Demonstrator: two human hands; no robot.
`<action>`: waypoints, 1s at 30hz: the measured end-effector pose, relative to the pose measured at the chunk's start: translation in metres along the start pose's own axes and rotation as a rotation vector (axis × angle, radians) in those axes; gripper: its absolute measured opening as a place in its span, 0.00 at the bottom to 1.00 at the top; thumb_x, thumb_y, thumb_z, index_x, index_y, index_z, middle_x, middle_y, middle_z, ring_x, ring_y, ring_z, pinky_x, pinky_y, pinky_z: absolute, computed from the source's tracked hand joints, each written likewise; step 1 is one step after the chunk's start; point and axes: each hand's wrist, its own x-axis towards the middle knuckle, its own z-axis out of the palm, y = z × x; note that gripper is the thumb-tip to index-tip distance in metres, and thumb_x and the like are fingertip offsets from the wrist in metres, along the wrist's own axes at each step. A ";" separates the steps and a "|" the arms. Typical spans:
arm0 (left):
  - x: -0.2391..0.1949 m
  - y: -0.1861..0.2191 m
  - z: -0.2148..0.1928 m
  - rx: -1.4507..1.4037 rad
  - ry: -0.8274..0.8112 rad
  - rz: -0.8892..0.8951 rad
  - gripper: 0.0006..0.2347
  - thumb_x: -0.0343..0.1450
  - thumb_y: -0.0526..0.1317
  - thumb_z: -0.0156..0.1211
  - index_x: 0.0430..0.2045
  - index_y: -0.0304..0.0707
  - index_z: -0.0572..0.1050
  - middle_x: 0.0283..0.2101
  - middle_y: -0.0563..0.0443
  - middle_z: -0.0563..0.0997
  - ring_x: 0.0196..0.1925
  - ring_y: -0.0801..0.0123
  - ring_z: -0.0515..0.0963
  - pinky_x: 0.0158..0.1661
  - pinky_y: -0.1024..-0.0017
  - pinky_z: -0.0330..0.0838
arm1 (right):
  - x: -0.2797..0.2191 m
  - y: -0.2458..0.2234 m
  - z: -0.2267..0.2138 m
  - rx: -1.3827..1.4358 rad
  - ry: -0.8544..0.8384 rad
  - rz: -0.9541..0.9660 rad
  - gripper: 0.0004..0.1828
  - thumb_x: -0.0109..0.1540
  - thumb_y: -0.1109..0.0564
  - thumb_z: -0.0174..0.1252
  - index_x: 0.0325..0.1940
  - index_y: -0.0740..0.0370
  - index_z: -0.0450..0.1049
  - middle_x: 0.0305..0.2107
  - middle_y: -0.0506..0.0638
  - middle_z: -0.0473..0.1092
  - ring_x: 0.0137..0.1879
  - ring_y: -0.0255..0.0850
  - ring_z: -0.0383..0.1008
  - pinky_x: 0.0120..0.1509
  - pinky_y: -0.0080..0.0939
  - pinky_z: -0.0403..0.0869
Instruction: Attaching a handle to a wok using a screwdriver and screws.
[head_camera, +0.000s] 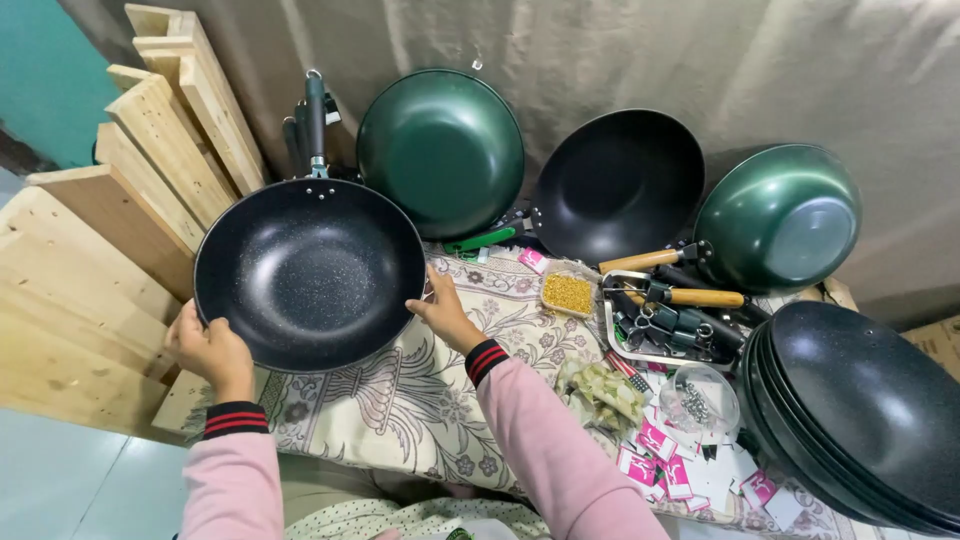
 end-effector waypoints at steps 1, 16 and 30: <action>-0.002 -0.006 0.001 0.001 0.002 -0.001 0.18 0.63 0.19 0.46 0.43 0.26 0.79 0.43 0.39 0.78 0.52 0.51 0.66 0.54 0.59 0.61 | 0.000 -0.002 0.001 -0.001 -0.003 -0.001 0.42 0.59 0.65 0.57 0.78 0.56 0.54 0.44 0.54 0.57 0.43 0.42 0.67 0.45 0.38 0.77; -0.015 0.028 -0.003 0.461 -0.187 -0.029 0.33 0.62 0.27 0.61 0.67 0.28 0.62 0.71 0.19 0.51 0.72 0.33 0.48 0.59 0.28 0.49 | -0.041 0.004 -0.011 -0.331 -0.044 -0.178 0.43 0.67 0.49 0.53 0.81 0.57 0.41 0.47 0.63 0.72 0.45 0.44 0.76 0.50 0.41 0.77; -0.108 0.200 0.103 -0.041 -0.444 0.599 0.16 0.61 0.36 0.63 0.44 0.50 0.77 0.59 0.50 0.76 0.63 0.53 0.71 0.61 0.38 0.52 | -0.192 0.050 -0.228 -0.409 0.600 -0.089 0.16 0.59 0.55 0.69 0.52 0.49 0.83 0.32 0.51 0.80 0.38 0.43 0.79 0.44 0.39 0.79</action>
